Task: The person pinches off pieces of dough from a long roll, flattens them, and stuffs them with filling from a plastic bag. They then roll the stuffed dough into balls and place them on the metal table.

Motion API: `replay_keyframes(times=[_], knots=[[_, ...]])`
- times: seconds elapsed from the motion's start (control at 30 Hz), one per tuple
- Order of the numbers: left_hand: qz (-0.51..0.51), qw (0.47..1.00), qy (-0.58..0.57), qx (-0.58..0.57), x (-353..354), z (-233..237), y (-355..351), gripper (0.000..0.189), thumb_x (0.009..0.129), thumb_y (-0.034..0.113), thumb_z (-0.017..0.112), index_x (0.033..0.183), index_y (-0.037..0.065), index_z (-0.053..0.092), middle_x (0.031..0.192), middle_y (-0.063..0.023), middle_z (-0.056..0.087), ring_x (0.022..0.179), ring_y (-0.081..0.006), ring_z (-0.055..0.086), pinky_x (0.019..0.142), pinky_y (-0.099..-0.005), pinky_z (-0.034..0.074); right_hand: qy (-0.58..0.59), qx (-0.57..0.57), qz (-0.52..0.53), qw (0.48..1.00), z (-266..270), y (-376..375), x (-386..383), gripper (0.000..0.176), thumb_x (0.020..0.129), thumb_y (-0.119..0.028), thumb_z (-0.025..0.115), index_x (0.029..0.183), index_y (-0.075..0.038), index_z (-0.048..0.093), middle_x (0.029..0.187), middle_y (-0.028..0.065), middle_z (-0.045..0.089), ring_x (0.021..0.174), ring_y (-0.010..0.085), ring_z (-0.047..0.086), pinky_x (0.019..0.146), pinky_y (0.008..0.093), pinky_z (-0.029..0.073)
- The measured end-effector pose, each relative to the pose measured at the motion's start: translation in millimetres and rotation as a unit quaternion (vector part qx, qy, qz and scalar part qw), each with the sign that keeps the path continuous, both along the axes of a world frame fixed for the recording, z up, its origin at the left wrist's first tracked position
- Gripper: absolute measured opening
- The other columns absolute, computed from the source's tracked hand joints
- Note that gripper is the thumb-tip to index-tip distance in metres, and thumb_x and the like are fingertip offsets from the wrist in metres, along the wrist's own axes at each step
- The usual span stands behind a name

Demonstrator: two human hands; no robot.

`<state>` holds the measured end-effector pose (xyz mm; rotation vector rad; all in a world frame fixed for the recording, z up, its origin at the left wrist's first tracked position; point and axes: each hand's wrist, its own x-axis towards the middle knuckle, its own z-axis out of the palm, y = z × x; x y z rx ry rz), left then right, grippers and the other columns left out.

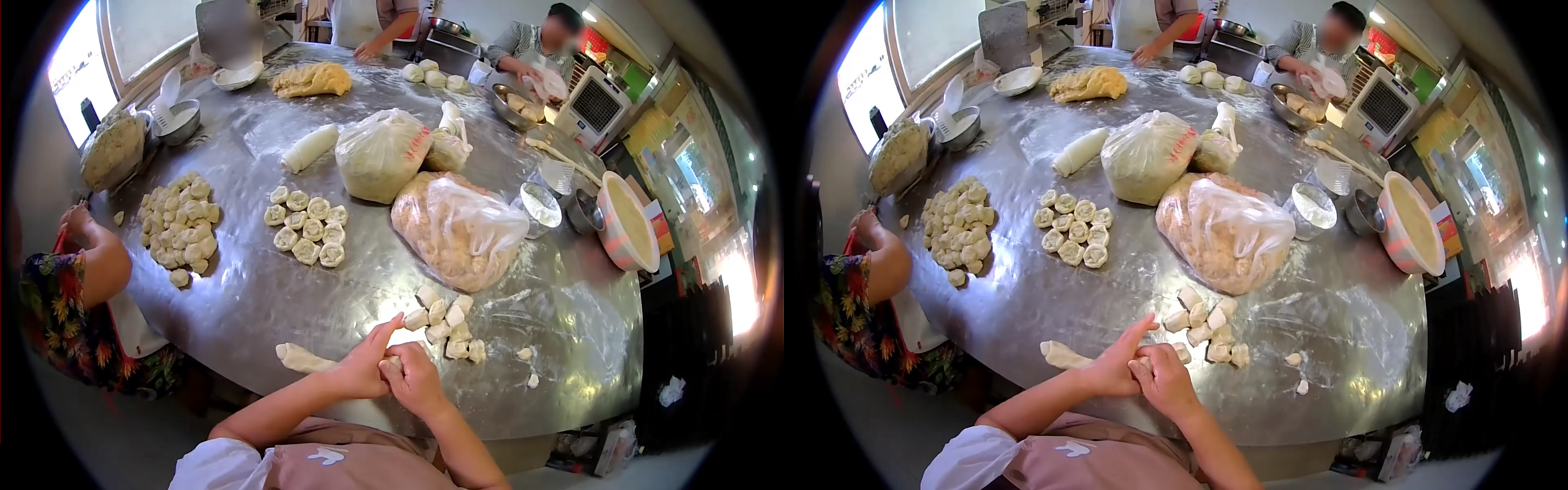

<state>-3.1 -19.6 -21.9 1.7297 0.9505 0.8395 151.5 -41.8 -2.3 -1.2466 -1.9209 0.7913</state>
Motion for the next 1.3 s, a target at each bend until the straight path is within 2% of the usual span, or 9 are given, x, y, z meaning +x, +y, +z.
replay_keyframes(times=[0.13,0.23,0.63,0.77,0.9,1.03,1.07,1.17,1.3], knots=[[-0.036,0.995,0.095,-0.024,-8,-9,-4,0.052,0.073,0.015,0.068,0.122,0.008,0.053,0.115,-0.0196,0.060,0.101,-0.0385,0.059,0.086,-0.0412,0.048,0.009,0.056,-0.055,0.997,2,1,-5,0.017,0.086,-0.017,0.067,0.092,-0.003,0.059,0.081,0.0111,0.056,0.071,0.0282,0.057,0.062,0.0354,0.047],[0.001,0.996,0.084,-0.040,-2,-7,-6,0.032,0.073,0.016,0.067,0.104,0.009,0.061,0.091,-0.0177,0.066,0.087,-0.0396,0.062,0.076,-0.0424,0.050,0.008,0.126,-0.059,0.990,0,2,-9,0.018,0.085,-0.018,0.069,0.092,-0.004,0.059,0.082,0.0120,0.056,0.069,0.0289,0.057,0.060,0.0360,0.047],[-0.009,0.989,0.144,-0.033,-2,8,-9,0.016,0.076,0.013,0.064,0.090,0.006,0.064,0.081,-0.0189,0.065,0.077,-0.0394,0.062,0.065,-0.0426,0.049,-0.026,0.168,-0.132,0.977,3,4,-17,0.018,0.080,-0.014,0.072,0.081,-0.005,0.057,0.072,0.0128,0.054,0.060,0.0310,0.055,0.052,0.0385,0.044],[0.018,0.997,0.076,-0.025,2,4,-13,0.018,0.077,0.017,0.070,0.088,0.004,0.065,0.084,-0.0184,0.065,0.077,-0.0378,0.063,0.068,-0.0403,0.050,-0.017,0.177,-0.162,0.971,-12,16,-5,0.017,0.078,-0.011,0.072,0.080,-0.005,0.057,0.069,0.0128,0.054,0.059,0.0305,0.055,0.053,0.0374,0.045],[-0.104,0.994,0.014,-0.029,5,44,-24,0.018,0.083,0.023,0.071,0.087,0.006,0.066,0.081,-0.0141,0.065,0.075,-0.0317,0.064,0.069,-0.0389,0.050,-0.123,0.120,-0.295,0.940,-46,37,54,0.022,0.078,-0.019,0.074,0.082,-0.005,0.057,0.077,0.0126,0.058,0.070,0.0334,0.058,0.062,0.0420,0.047],[-0.069,0.985,0.151,-0.040,19,29,-8,0.035,0.084,0.029,0.070,0.113,0.013,0.057,0.083,-0.0150,0.067,0.082,-0.0356,0.066,0.069,-0.0425,0.051,-0.115,0.136,-0.255,0.950,-9,43,76,0.027,0.080,-0.024,0.073,0.089,-0.004,0.058,0.083,0.0140,0.057,0.076,0.0344,0.057,0.065,0.0414,0.047],[-0.098,0.976,0.181,-0.077,26,26,-6,0.056,0.083,0.032,0.070,0.130,0.017,0.044,0.093,-0.0173,0.067,0.087,-0.0395,0.064,0.074,-0.0465,0.051,-0.125,0.088,-0.244,0.958,-1,41,77,0.030,0.083,-0.023,0.070,0.103,-0.003,0.058,0.096,0.0159,0.057,0.088,0.0324,0.058,0.073,0.0394,0.048],[-0.119,0.971,0.201,-0.041,44,14,-13,0.070,0.082,0.029,0.070,0.141,0.016,0.034,0.106,-0.0181,0.063,0.094,-0.0372,0.062,0.079,-0.0448,0.050,0.053,0.001,-0.218,0.974,-4,42,78,0.037,0.086,-0.019,0.066,0.117,-0.003,0.055,0.115,0.0175,0.054,0.100,0.0302,0.057,0.084,0.0385,0.048],[-0.171,0.964,0.205,-0.002,15,5,-17,0.086,0.076,0.028,0.074,0.147,0.017,0.027,0.130,-0.0185,0.049,0.117,-0.0387,0.051,0.094,-0.0458,0.043,-0.059,0.076,-0.224,0.970,-8,24,95,0.044,0.086,-0.018,0.065,0.125,-0.004,0.051,0.126,0.0171,0.051,0.109,0.0301,0.054,0.095,0.0386,0.044]])
